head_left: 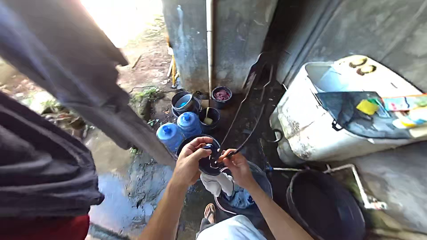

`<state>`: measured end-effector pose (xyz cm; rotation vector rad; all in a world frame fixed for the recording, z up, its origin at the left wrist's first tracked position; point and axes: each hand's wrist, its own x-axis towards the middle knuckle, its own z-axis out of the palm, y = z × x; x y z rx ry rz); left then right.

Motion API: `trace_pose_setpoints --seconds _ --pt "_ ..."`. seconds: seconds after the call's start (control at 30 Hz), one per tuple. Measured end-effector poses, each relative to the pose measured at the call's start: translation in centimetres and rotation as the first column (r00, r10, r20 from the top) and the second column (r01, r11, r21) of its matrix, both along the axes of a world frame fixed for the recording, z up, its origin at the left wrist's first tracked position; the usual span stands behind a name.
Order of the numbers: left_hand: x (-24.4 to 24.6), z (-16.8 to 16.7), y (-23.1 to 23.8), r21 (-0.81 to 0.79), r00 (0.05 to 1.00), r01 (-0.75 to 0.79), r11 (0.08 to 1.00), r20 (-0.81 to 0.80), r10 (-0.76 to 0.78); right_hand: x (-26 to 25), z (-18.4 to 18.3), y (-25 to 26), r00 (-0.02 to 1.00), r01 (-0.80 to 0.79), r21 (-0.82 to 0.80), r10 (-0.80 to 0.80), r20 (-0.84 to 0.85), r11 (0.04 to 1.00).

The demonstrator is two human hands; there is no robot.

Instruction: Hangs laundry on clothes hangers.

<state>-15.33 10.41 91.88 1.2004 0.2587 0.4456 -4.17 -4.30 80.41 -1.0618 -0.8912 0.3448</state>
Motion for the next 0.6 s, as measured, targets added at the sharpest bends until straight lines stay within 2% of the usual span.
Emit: trace_pose_setpoints --seconds 0.07,0.1,0.17,0.23,0.3,0.37,0.47,0.53,0.6 --pt "0.9 1.6 -0.8 -0.007 0.989 0.099 0.995 0.108 -0.098 1.0 -1.9 -1.6 0.995 0.031 -0.159 -0.015 0.097 0.987" --pt "1.3 2.2 -0.8 0.018 0.972 0.159 0.987 0.170 -0.160 1.9 -2.6 -2.7 0.989 0.047 -0.301 -0.002 0.146 0.952" --pt "2.2 3.1 -0.7 0.079 0.935 0.261 0.962 0.228 -0.273 3.4 -2.9 -5.3 0.971 0.065 -0.572 0.080 0.224 0.817" --pt "3.4 3.2 -1.2 0.144 0.930 0.299 0.943 0.176 -0.322 4.2 -2.7 -7.6 0.946 0.077 -0.689 0.165 0.279 0.721" --pt "4.7 2.5 -2.1 0.230 0.945 0.279 0.932 0.109 -0.309 4.6 -2.0 -9.7 0.916 0.124 -0.725 0.203 0.346 0.677" --pt "5.5 1.6 -3.2 0.302 0.975 0.146 0.942 0.118 -0.188 5.0 -1.2 -11.8 0.900 0.186 -0.737 0.189 0.393 0.650" --pt "5.7 0.7 -4.0 0.355 0.979 -0.084 0.931 0.203 0.011 5.1 -2.2 -14.6 0.878 0.380 -0.567 -0.093 0.469 0.730" --pt "5.6 0.3 -4.3 0.349 0.965 -0.191 0.917 0.239 0.110 5.3 -2.7 -16.0 0.873 0.443 -0.465 -0.251 0.417 0.767" --pt "5.8 0.3 -3.9 0.359 0.969 -0.159 0.920 0.235 0.076 5.5 -2.3 -17.3 0.902 0.380 -0.471 -0.206 0.379 0.796"
